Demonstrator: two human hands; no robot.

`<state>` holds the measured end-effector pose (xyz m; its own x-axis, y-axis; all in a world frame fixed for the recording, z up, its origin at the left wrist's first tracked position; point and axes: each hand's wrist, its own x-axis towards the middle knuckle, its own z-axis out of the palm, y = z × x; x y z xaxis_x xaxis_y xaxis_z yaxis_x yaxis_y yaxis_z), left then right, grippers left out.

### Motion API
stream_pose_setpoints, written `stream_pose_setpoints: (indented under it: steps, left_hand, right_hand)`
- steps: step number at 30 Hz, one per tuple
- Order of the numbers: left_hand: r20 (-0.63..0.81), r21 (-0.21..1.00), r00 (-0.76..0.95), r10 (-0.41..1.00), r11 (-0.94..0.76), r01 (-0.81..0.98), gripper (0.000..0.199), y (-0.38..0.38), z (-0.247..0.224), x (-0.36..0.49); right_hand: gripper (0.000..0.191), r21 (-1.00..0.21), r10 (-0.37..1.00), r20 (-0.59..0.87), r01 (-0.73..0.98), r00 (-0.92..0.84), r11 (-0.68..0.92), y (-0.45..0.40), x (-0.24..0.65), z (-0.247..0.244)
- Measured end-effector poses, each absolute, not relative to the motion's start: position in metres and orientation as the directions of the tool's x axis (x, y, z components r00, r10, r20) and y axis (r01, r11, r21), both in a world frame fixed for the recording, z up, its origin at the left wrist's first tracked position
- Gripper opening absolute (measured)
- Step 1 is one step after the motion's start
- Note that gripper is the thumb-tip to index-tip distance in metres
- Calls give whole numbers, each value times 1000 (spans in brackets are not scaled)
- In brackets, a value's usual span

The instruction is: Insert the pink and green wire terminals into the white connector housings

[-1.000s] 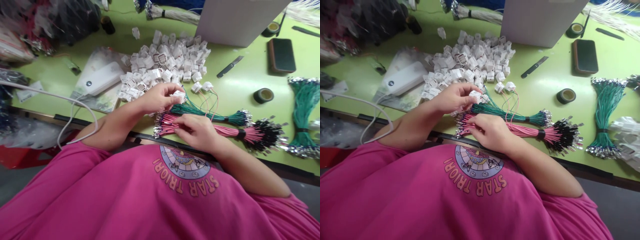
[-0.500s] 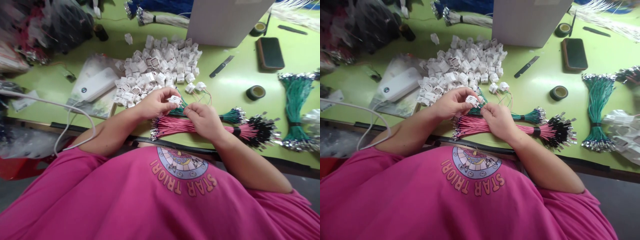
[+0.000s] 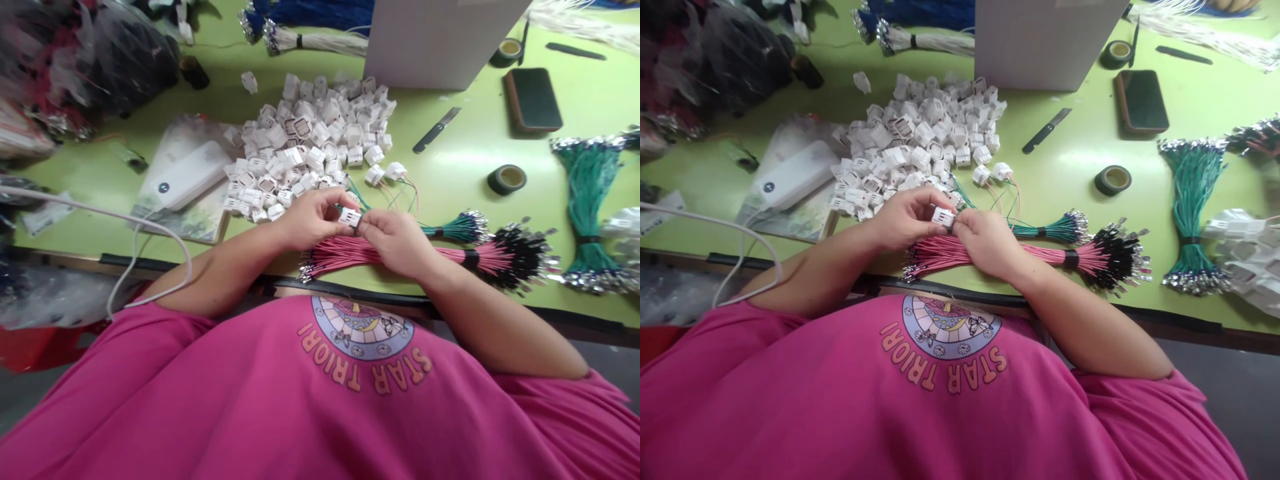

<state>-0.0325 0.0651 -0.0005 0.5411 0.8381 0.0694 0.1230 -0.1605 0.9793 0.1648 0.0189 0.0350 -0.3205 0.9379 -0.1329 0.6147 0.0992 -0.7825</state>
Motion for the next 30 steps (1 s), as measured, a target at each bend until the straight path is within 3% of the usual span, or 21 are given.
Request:
stream_pose_setpoints:
  steps: [4,9,11,14,15,17,19,20,21,23,26,28,30]
  left_hand:
    - [28,968,505,863,-149,202,31,62,3,-31]
    - [-36,984,463,885,-49,169,37,63,10,-29]
    - [-85,983,475,876,-3,182,35,64,13,-29]
    - [-188,948,525,830,12,319,31,64,17,-29]
    - [-206,934,543,814,-2,358,33,63,19,-29]
    - [-219,930,559,800,-1,367,37,63,22,-29]
    - [-253,950,534,807,101,297,38,64,27,-29]
    - [-276,956,506,817,178,234,38,65,30,-30]
    - [-299,954,474,828,253,159,37,66,32,-31]
    - [-330,931,395,857,366,-16,35,70,35,-33]
    - [-374,870,290,881,441,-219,35,80,31,-40]
    - [-390,856,277,878,457,-243,28,86,25,-45]
    - [-371,873,300,879,441,-210,21,89,22,-49]
  right_hand:
    - [23,-742,958,-54,654,-283,151,18,158,29]
    - [22,-799,964,21,574,-265,176,25,166,30]
    - [20,-845,985,44,519,-170,127,33,181,32]
    - [19,-837,983,120,546,138,26,51,213,33]
    - [20,-763,965,158,646,210,-15,58,223,33]
    - [22,-426,962,141,892,232,-153,68,239,34]
    - [25,-108,973,43,969,228,-223,71,243,36]
    - [27,-43,974,23,974,225,-223,69,241,38]
    - [30,-48,978,36,978,204,-202,66,236,39]
    - [33,-174,984,144,982,101,-75,56,220,40]
    - [31,-369,952,218,885,-214,284,44,192,30]
    - [25,-385,912,186,827,-366,410,42,178,18]
    - [22,-343,908,154,841,-389,418,45,170,7]
